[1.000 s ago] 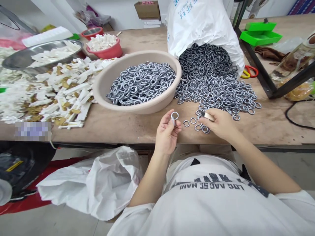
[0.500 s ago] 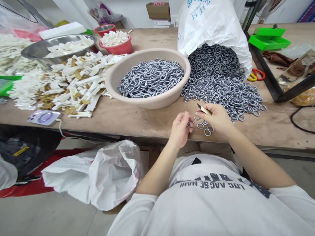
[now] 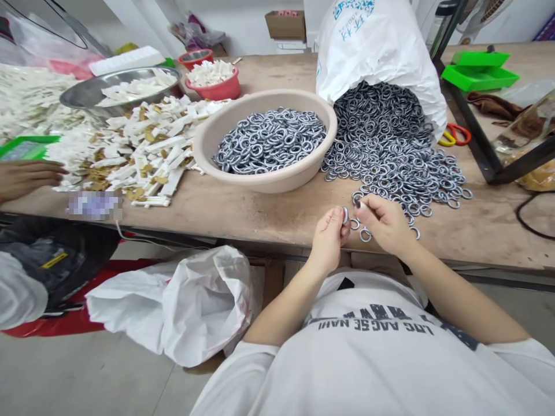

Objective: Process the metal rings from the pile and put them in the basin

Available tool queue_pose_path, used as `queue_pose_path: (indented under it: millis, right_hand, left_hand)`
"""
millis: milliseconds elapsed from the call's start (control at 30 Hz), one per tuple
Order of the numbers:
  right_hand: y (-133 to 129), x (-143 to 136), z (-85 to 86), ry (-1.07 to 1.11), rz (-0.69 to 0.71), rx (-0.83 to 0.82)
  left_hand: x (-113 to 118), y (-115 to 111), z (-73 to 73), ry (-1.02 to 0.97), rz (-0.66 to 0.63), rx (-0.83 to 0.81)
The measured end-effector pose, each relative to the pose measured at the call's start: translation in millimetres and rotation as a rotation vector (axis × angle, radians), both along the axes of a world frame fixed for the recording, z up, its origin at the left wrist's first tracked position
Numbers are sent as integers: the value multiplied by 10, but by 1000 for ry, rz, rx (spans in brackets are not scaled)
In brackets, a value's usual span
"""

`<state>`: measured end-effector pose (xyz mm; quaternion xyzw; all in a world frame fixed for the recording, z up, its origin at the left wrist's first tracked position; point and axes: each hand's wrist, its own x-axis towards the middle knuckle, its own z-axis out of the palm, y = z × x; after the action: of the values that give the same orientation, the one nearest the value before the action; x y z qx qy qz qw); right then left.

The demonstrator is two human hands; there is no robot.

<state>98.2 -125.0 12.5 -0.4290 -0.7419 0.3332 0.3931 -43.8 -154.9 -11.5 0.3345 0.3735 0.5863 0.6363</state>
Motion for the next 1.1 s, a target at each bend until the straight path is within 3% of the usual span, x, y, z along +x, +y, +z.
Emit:
queue_pose_path:
  millis: [100, 300, 400, 533, 600, 733, 867, 967, 1100]
  right_hand:
    - [-110, 38, 32, -248, 53, 202]
    - [-173, 30, 2, -391, 40, 284]
    - [-62, 103, -42, -386, -8, 249]
    - [166, 240, -59, -360, -218, 96]
    - [228, 214, -51, -413, -207, 98]
    - [249, -83, -71, -677, -23, 181]
    - [349, -348, -157, -872, 18, 150]
    - [455, -354, -198, -750, -12, 80]
    - [440, -233, -181, -307, 3, -139]
  left_hand:
    - [5, -2, 51, -51, 25, -65]
    - [40, -10, 79, -92, 30, -89]
    - [69, -65, 75, -87, -32, -83]
    - [0, -147, 70, -93, -196, -81]
    - [-131, -137, 60, -97, -110, -87]
    - [-504, -42, 33, -4, 170, -73]
    - [-738, 25, -14, 36, 247, -75]
    - [-719, 54, -74, 42, 239, -109]
    - [-477, 85, -129, 120, 130, -118]
